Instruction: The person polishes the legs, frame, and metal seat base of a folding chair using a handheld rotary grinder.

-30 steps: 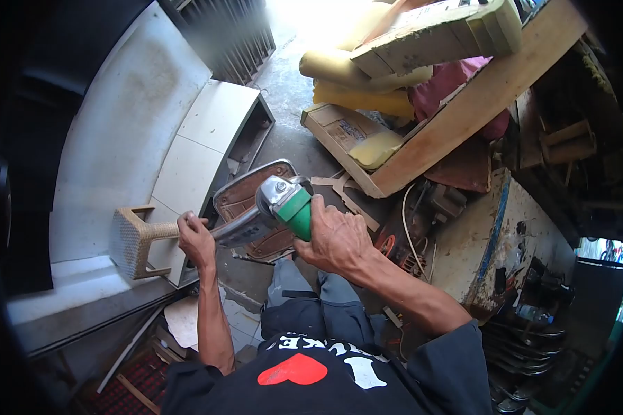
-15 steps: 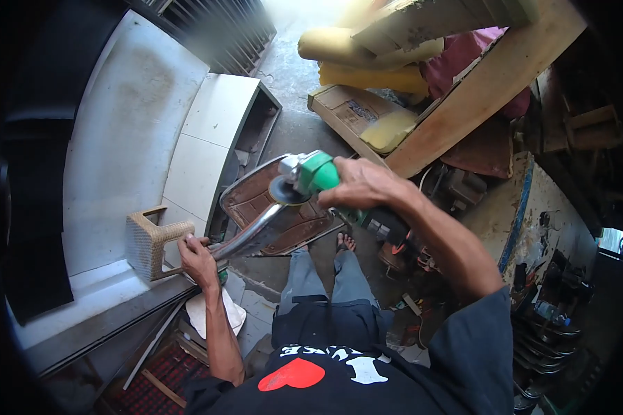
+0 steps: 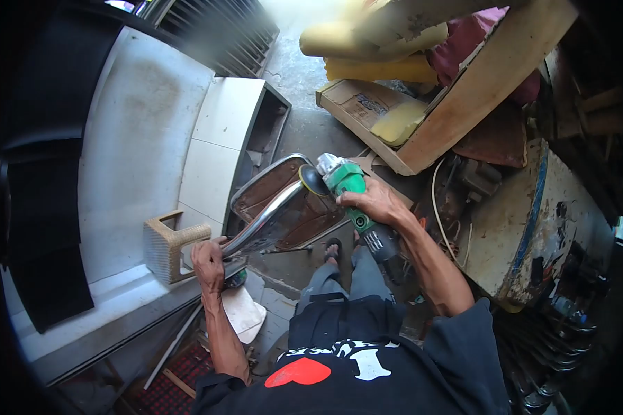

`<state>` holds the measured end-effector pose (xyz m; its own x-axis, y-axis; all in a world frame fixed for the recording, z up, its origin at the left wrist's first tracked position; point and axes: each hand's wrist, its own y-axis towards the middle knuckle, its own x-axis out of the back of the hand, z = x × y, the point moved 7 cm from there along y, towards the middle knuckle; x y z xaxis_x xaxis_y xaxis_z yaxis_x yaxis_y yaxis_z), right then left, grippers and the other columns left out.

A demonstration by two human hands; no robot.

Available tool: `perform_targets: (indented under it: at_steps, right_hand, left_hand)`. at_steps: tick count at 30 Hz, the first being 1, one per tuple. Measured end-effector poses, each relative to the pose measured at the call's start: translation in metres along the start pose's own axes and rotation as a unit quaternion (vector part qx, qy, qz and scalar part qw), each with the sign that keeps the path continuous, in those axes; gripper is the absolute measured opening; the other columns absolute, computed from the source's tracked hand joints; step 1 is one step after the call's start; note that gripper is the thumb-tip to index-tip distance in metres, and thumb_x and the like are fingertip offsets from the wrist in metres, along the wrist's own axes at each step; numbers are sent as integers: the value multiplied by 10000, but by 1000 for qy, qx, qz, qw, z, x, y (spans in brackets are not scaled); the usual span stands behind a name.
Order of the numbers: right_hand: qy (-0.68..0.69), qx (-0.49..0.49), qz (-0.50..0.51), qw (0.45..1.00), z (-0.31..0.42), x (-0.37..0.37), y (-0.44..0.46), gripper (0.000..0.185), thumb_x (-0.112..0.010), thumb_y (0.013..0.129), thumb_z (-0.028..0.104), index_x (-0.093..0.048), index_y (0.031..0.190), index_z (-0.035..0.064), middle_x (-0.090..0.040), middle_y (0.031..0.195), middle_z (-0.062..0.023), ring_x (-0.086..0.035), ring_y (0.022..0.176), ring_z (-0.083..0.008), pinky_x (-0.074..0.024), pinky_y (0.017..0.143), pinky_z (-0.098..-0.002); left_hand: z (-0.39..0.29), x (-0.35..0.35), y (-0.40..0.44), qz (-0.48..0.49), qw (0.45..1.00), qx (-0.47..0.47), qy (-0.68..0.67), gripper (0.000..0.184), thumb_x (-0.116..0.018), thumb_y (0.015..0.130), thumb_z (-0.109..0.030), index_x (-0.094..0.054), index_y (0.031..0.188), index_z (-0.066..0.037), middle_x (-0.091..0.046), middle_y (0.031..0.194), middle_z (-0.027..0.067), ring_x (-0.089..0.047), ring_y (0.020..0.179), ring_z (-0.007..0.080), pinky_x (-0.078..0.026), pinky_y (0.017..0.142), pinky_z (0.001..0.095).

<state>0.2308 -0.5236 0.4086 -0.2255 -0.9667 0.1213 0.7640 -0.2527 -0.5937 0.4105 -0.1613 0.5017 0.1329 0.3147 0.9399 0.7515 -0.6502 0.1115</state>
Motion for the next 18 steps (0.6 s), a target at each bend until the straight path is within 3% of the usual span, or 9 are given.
perform_targets:
  at_steps: [3,4,7,8,11,12,15,16,18]
  right_hand:
    - [54,19,-56,997,-32,-17,2,553,-735,766,453,-670,1102,19,-688,945,-126,-646,876,-224,-496,809,-373]
    - [132,4,-56,990,-38,-29,-4,537,-733,772,447,-666,1080,12,-687,938,-118,-646,855,-220,-499,790,-362]
    - [189,3,-162,969,-52,-55,-15,487,-737,803,382,-636,1099,8,-631,893,-57,-590,818,-155,-484,741,-310]
    - [207,-4,-169,964,-53,-64,-17,520,-739,799,396,-632,1110,-7,-626,906,-53,-580,821,-142,-484,742,-313]
    - [166,-4,-212,963,-44,-81,-18,630,-746,788,444,-606,1195,-15,-690,1006,-144,-669,922,-254,-518,853,-382]
    - [156,5,-201,967,-37,-86,-19,771,-743,761,493,-543,1275,-46,-697,1100,-277,-696,1037,-407,-525,943,-446]
    - [116,-13,-163,980,-21,-105,-15,823,-738,756,511,-512,1299,-64,-689,1100,-305,-693,1037,-440,-529,934,-468]
    - [116,-12,-168,979,-16,-113,-14,756,-742,761,522,-561,1230,-44,-693,1056,-291,-696,1001,-422,-528,891,-469]
    - [102,3,-166,981,-6,-124,-10,763,-741,760,521,-554,1234,-48,-693,1059,-298,-695,1000,-429,-528,894,-472]
  left_hand:
    - [-10,12,5,34,997,-70,2,471,-527,1008,-487,-705,1016,-51,-722,997,128,-648,933,344,-448,914,460]
    - [13,0,0,71,997,-41,13,538,-534,981,-565,-688,1029,-52,-704,985,144,-642,928,368,-453,881,462]
    - [26,-7,15,95,994,15,47,521,-529,989,-549,-662,987,-45,-677,931,166,-628,916,397,-445,849,471]
    - [18,-4,23,59,998,15,26,518,-526,1001,-530,-628,931,-28,-644,853,199,-614,864,439,-446,787,499]
    - [14,-9,30,41,997,46,38,502,-527,1015,-501,-609,919,-15,-642,835,224,-609,842,469,-452,743,530]
    - [9,-8,28,16,997,30,62,500,-523,1026,-487,-601,898,-10,-623,781,249,-604,768,493,-455,671,536]
    - [6,-10,9,10,998,49,41,511,-524,1030,-484,-589,846,-12,-602,727,251,-601,701,490,-451,619,517]
    - [7,-11,-1,-25,998,40,28,530,-529,1031,-483,-572,791,-13,-567,666,240,-577,623,481,-436,568,497]
    - [6,-11,-18,-19,997,66,19,533,-534,1030,-483,-572,785,-12,-560,656,229,-568,613,471,-432,566,492]
